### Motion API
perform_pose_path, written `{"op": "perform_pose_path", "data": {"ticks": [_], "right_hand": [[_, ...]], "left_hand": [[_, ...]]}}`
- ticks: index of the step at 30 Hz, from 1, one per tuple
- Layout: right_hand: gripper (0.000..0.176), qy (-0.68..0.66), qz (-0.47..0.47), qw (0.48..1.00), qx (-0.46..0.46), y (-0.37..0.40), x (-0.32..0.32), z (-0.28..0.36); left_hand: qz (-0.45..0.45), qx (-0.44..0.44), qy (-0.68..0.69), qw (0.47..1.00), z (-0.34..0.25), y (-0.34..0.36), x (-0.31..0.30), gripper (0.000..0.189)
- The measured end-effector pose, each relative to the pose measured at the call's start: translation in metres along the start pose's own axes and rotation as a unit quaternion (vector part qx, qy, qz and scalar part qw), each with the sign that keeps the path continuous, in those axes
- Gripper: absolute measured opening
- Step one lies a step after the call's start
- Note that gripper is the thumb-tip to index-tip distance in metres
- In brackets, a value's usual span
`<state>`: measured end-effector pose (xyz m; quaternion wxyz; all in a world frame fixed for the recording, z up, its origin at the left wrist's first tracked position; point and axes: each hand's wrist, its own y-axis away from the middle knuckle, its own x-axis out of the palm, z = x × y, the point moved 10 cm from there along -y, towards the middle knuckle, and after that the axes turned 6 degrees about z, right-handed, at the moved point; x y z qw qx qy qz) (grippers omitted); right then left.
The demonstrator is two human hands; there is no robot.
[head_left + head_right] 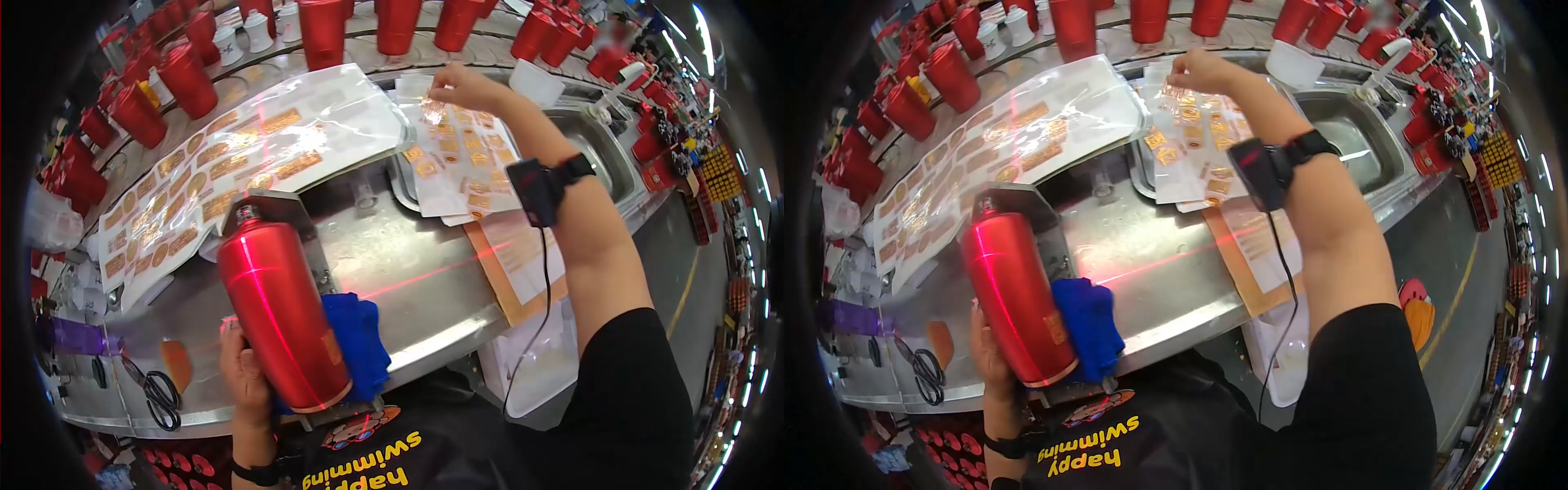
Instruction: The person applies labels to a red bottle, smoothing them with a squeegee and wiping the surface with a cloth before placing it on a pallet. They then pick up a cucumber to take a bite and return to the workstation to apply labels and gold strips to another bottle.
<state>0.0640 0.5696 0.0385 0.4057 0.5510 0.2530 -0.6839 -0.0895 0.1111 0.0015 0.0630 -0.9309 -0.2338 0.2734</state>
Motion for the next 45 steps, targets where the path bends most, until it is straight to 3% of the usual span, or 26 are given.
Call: {"op": "perform_pose_path", "data": {"ticks": [2, 5, 8, 11, 15, 17, 20, 21, 23, 26, 29, 35, 36, 38, 40, 45], "right_hand": [[0.026, 0.122, 0.013, 0.992, -0.027, -0.045, 0.046, -0.021], [0.023, 0.139, -0.058, 0.988, 0.016, -0.05, 0.071, -0.033], [0.019, 0.19, -0.037, 0.98, 0.036, -0.035, 0.048, -0.002], [0.018, 0.214, -0.105, 0.97, -0.055, -0.037, 0.006, 0.02], [0.022, 0.029, -0.084, 0.99, -0.112, -0.031, -0.056, 0.112], [0.022, -0.112, -0.066, 0.983, -0.127, -0.048, -0.045, 0.133], [0.023, 0.088, -0.009, 0.981, -0.172, -0.092, 0.011, 0.15], [0.018, 0.145, 0.021, 0.98, -0.135, -0.1, 0.03, 0.151], [0.016, 0.118, -0.026, 0.988, -0.098, -0.103, 0.05, 0.134], [0.014, 0.147, -0.049, 0.983, -0.096, -0.072, 0.031, 0.157], [0.014, 0.076, -0.085, 0.972, -0.208, -0.031, -0.004, 0.189], [0.015, -0.087, -0.048, 0.945, -0.31, 0.096, -0.059, 0.292], [0.015, -0.092, -0.039, 0.939, -0.329, 0.11, -0.06, 0.305], [0.014, -0.104, -0.022, 0.924, -0.368, 0.132, -0.06, 0.327], [0.014, -0.128, 0.016, 0.93, -0.345, 0.141, -0.046, 0.338], [0.011, -0.117, -0.008, 0.927, -0.357, 0.148, -0.025, 0.34]], "left_hand": [[-0.019, 0.002, 0.015, 1.0, 0.004, 0.0, 0.0, 0.061], [-0.024, 0.019, -0.036, 0.999, 0.005, 0.002, -0.004, 0.06], [0.015, 0.007, -0.016, 1.0, 0.007, 0.002, -0.004, 0.059], [0.023, 0.024, -0.022, 0.999, 0.004, 0.0, -0.002, 0.057], [0.024, 0.033, -0.008, 0.999, -0.002, -0.004, -0.003, 0.056], [0.029, 0.031, -0.006, 0.999, -0.003, -0.003, -0.003, 0.056], [0.034, 0.034, -0.01, 0.999, -0.001, -0.002, -0.004, 0.055], [0.033, 0.036, -0.011, 0.999, -0.001, -0.002, -0.003, 0.054], [0.026, 0.043, -0.011, 0.999, -0.002, -0.001, -0.005, 0.053], [0.022, 0.061, -0.007, 0.998, -0.006, -0.002, -0.006, 0.05], [0.015, 0.054, -0.007, 0.998, -0.001, 0.0, -0.004, 0.049], [0.02, 0.072, 0.033, 0.997, -0.014, 0.004, -0.007, 0.067], [0.091, 0.034, 0.042, 0.994, -0.006, 0.01, 0.001, 0.09], [0.123, 0.048, 0.001, 0.991, -0.019, 0.019, 0.004, 0.101], [0.15, 0.069, -0.073, 0.984, -0.028, 0.028, 0.01, 0.114], [0.082, 0.093, -0.216, 0.968, -0.042, 0.031, 0.011, 0.11]]}}
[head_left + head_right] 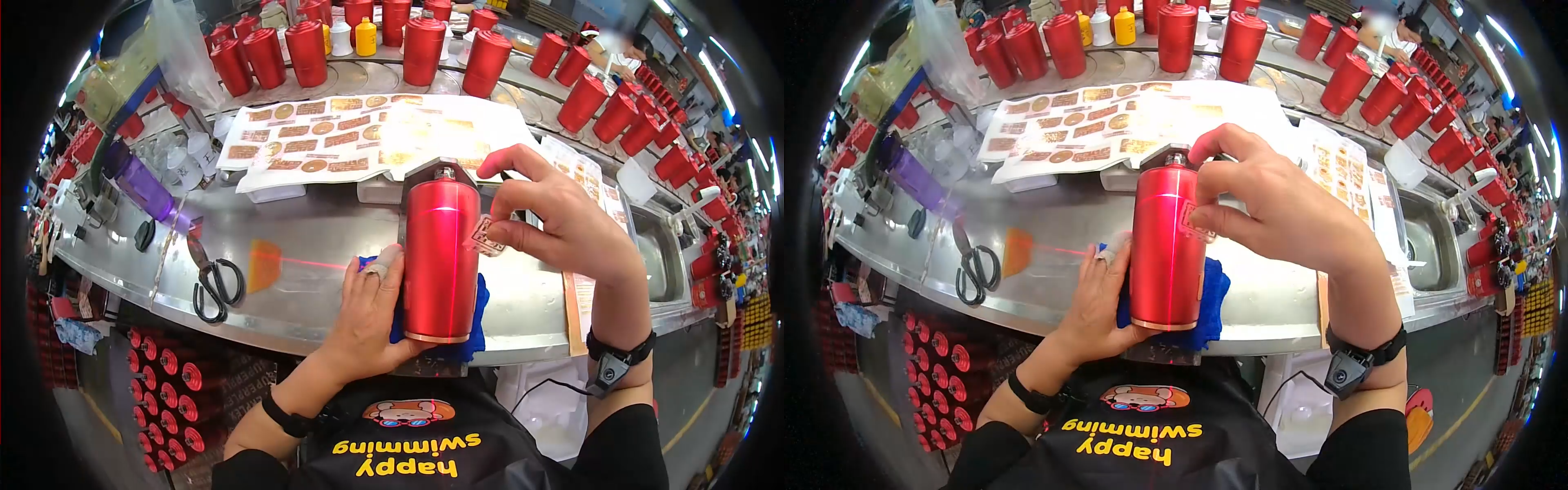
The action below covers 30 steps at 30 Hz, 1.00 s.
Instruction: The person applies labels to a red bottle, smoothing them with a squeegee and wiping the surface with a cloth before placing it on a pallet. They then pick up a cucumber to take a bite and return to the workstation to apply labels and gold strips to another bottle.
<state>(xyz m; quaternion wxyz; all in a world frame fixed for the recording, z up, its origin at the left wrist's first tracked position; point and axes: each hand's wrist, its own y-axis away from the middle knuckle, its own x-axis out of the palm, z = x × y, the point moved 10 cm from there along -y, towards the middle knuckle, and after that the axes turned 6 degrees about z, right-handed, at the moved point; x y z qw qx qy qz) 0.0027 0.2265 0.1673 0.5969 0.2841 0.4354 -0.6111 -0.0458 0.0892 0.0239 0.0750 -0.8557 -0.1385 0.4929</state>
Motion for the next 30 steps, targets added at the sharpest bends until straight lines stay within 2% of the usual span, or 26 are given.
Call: {"op": "perform_pose_path", "data": {"ticks": [2, 5, 7, 8, 10, 11, 15, 18, 21, 23, 25, 28, 30], "right_hand": [[0.012, -0.018, 0.0, 1.0, -0.015, 0.001, -0.005, 0.012], [0.014, -0.019, -0.006, 1.0, -0.021, -0.002, -0.003, 0.015], [0.015, -0.003, -0.005, 1.0, 0.004, -0.006, 0.016, -0.004], [0.016, 0.003, -0.015, 1.0, 0.005, -0.007, 0.021, -0.011], [0.017, 0.011, -0.032, 0.999, 0.008, -0.008, 0.029, -0.022], [0.018, 0.009, -0.029, 0.999, 0.039, -0.008, 0.034, -0.031], [0.02, -0.015, -0.054, 0.998, 0.017, -0.008, 0.034, -0.035], [0.019, -0.029, -0.094, 0.994, 0.044, -0.004, 0.031, -0.042], [0.013, 0.009, -0.228, 0.972, 0.061, 0.015, 0.014, -0.043], [0.018, -0.01, -0.302, 0.95, 0.082, 0.036, 0.016, -0.041], [0.027, -0.001, -0.29, 0.954, 0.07, 0.047, 0.034, -0.025], [0.04, 0.027, -0.267, 0.962, 0.059, 0.059, 0.058, -0.01], [0.047, 0.029, -0.254, 0.965, 0.061, 0.062, 0.067, -0.009]], "left_hand": [[-0.001, 0.003, -0.01, 1.0, -0.004, 0.001, 0.0, 0.109], [0.008, 0.0, 0.067, 0.998, -0.003, -0.002, -0.002, 0.106], [0.022, 0.013, 0.185, 0.982, 0.003, -0.003, -0.003, 0.103], [0.03, 0.017, 0.243, 0.97, 0.006, -0.004, -0.002, 0.102], [-0.048, -0.035, 0.387, 0.92, 0.023, -0.025, -0.003, 0.099], [-0.087, -0.063, 0.453, 0.885, 0.032, -0.034, -0.002, 0.097], [-0.096, -0.101, 0.39, 0.91, 0.032, -0.066, -0.003, 0.09], [-0.099, -0.137, 0.385, 0.907, 0.028, -0.066, -0.002, 0.091], [-0.112, -0.11, 0.405, 0.901, 0.029, -0.066, 0.003, 0.089], [-0.112, -0.11, 0.444, 0.882, 0.03, -0.065, 0.006, 0.09], [-0.105, -0.112, 0.493, 0.856, 0.031, -0.066, 0.007, 0.091], [-0.096, -0.113, 0.506, 0.85, 0.032, -0.069, 0.007, 0.093], [-0.095, -0.104, 0.416, 0.898, 0.036, -0.071, 0.004, 0.093]]}}
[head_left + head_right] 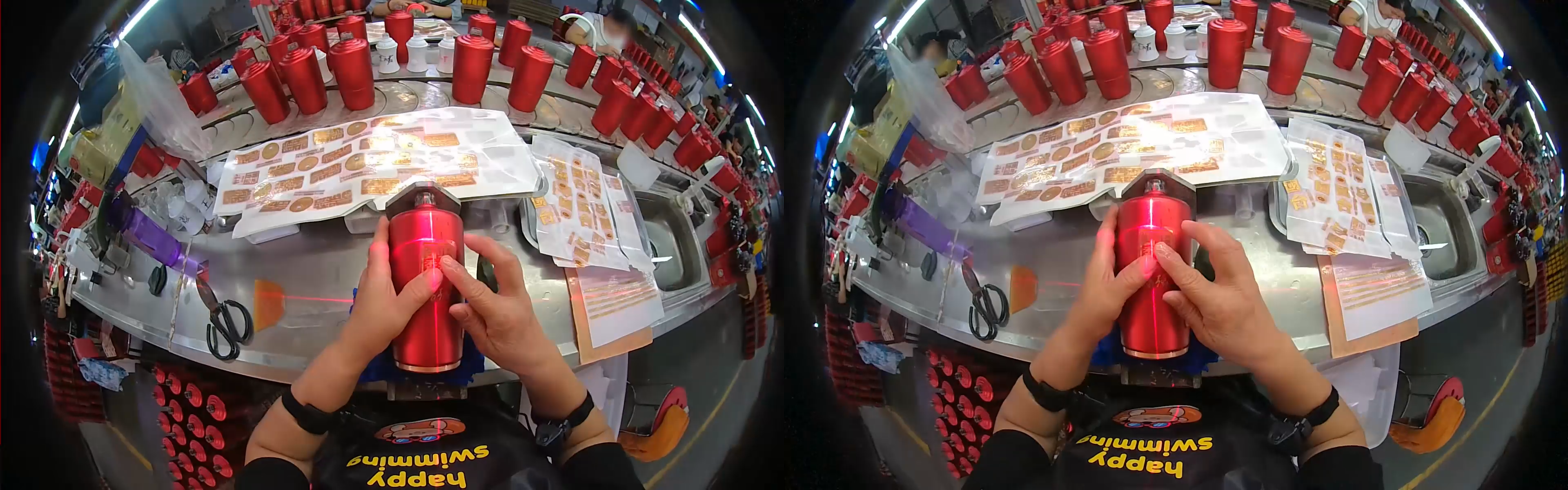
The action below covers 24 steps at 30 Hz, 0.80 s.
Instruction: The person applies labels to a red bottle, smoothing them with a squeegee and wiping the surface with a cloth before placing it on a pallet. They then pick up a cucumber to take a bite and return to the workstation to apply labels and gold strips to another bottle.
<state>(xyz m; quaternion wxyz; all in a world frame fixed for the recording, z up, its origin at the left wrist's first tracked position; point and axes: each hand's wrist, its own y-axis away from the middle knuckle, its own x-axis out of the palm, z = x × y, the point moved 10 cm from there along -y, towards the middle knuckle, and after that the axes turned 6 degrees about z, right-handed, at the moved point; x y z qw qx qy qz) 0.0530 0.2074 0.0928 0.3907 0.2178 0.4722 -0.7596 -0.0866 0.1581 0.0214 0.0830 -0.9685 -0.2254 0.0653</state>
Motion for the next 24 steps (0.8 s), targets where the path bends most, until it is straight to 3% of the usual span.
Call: {"op": "perform_pose_path", "data": {"ticks": [1, 7, 10, 22, 24], "right_hand": [[0.049, -0.007, 0.004, 1.0, 0.006, 0.002, 0.003, -0.001], [0.051, 0.013, 0.021, 1.0, 0.006, 0.001, 0.007, -0.008], [0.051, 0.015, 0.025, 1.0, -0.001, -0.003, 0.008, -0.009], [0.051, -0.017, -0.001, 1.0, 0.027, -0.004, 0.005, -0.014], [0.051, -0.02, 0.013, 0.999, 0.025, -0.004, 0.009, -0.013]], "left_hand": [[0.0, 0.011, -0.05, 0.999, -0.001, -0.001, -0.001, 0.093], [-0.006, 0.002, -0.021, 1.0, -0.01, 0.001, 0.003, 0.091], [-0.016, 0.021, 0.003, 1.0, -0.007, 0.001, 0.001, 0.088], [0.002, -0.044, 0.167, 0.985, 0.002, -0.012, 0.001, 0.088], [0.005, -0.034, 0.135, 0.99, 0.006, -0.01, 0.001, 0.09]]}}
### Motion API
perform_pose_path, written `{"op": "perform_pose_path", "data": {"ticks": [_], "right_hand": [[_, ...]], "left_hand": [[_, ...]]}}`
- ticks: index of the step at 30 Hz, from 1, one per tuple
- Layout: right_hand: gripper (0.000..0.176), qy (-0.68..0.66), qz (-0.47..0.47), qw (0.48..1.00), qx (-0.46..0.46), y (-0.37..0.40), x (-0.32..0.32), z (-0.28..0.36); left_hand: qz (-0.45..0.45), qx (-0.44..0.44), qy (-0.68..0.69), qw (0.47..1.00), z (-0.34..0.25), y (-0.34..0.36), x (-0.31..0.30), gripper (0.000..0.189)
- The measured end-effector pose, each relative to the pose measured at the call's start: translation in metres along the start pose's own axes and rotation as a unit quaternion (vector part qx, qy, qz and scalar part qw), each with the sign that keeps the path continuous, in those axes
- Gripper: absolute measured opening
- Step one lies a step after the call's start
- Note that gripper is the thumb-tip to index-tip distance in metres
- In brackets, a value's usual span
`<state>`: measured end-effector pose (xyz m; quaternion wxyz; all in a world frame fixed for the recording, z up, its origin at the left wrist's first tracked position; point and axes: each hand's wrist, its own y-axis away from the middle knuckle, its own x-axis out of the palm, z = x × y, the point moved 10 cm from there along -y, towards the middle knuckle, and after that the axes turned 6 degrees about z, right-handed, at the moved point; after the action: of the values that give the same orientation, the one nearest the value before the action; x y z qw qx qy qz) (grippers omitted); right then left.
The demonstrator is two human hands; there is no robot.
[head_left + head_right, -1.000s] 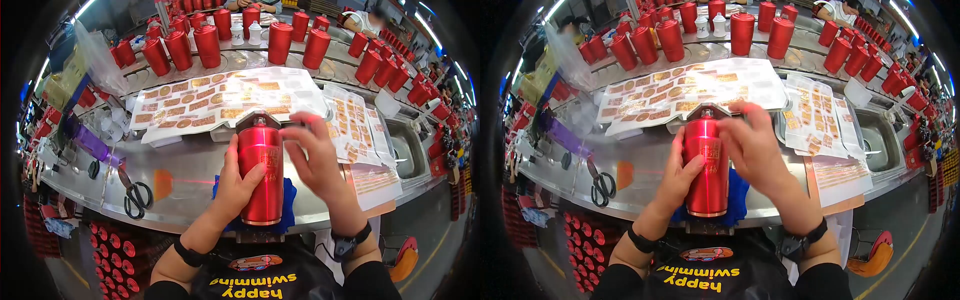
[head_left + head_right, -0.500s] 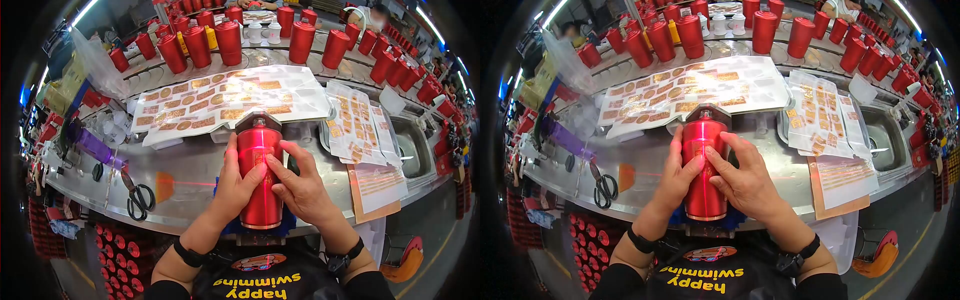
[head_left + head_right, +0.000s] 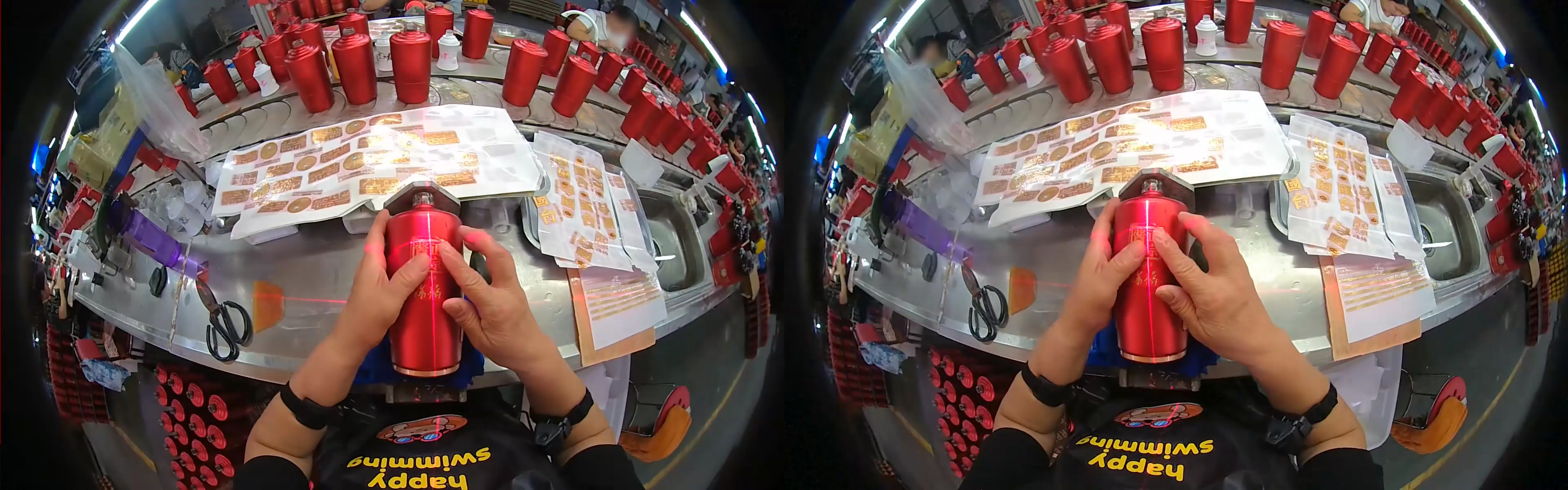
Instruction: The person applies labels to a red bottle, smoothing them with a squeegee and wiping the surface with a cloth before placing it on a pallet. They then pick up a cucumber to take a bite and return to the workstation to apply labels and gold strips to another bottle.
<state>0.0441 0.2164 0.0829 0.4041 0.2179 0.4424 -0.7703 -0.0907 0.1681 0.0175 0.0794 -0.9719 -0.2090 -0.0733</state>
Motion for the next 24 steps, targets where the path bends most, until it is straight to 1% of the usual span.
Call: {"op": "perform_pose_path", "data": {"ticks": [7, 10, 13, 16, 22, 24], "right_hand": [[0.052, 0.011, 0.01, 1.0, 0.005, 0.0049, 0.0039, -0.0002], [0.052, 0.003, 0.005, 1.0, 0.004, 0.006, 0.0026, -0.0003], [0.052, 0.0, 0.002, 1.0, 0.007, 0.0054, 0.0011, 0.0005], [0.051, 0.003, 0.004, 1.0, 0.004, 0.0047, 0.003, 0.0002], [0.052, 0.002, 0.003, 1.0, 0.002, 0.0038, 0.0031, -0.0015], [0.051, 0.005, 0.003, 1.0, 0.001, 0.0054, 0.0015, -0.0034]], "left_hand": [[0.014, 0.011, -0.029, 0.999, -0.0015, 0.0041, 0.0025, 0.093], [0.008, -0.002, 0.02, 1.0, -0.0032, 0.0051, 0.0041, 0.092], [0.023, 0.009, 0.026, 0.999, -0.0048, 0.0059, 0.006, 0.091], [0.008, 0.013, -0.009, 1.0, -0.0001, 0.006, 0.002, 0.089], [0.011, 0.014, -0.011, 1.0, -0.0008, 0.0061, 0.0042, 0.084], [0.007, 0.014, 0.034, 0.999, -0.0009, 0.0071, 0.002, 0.08]]}}
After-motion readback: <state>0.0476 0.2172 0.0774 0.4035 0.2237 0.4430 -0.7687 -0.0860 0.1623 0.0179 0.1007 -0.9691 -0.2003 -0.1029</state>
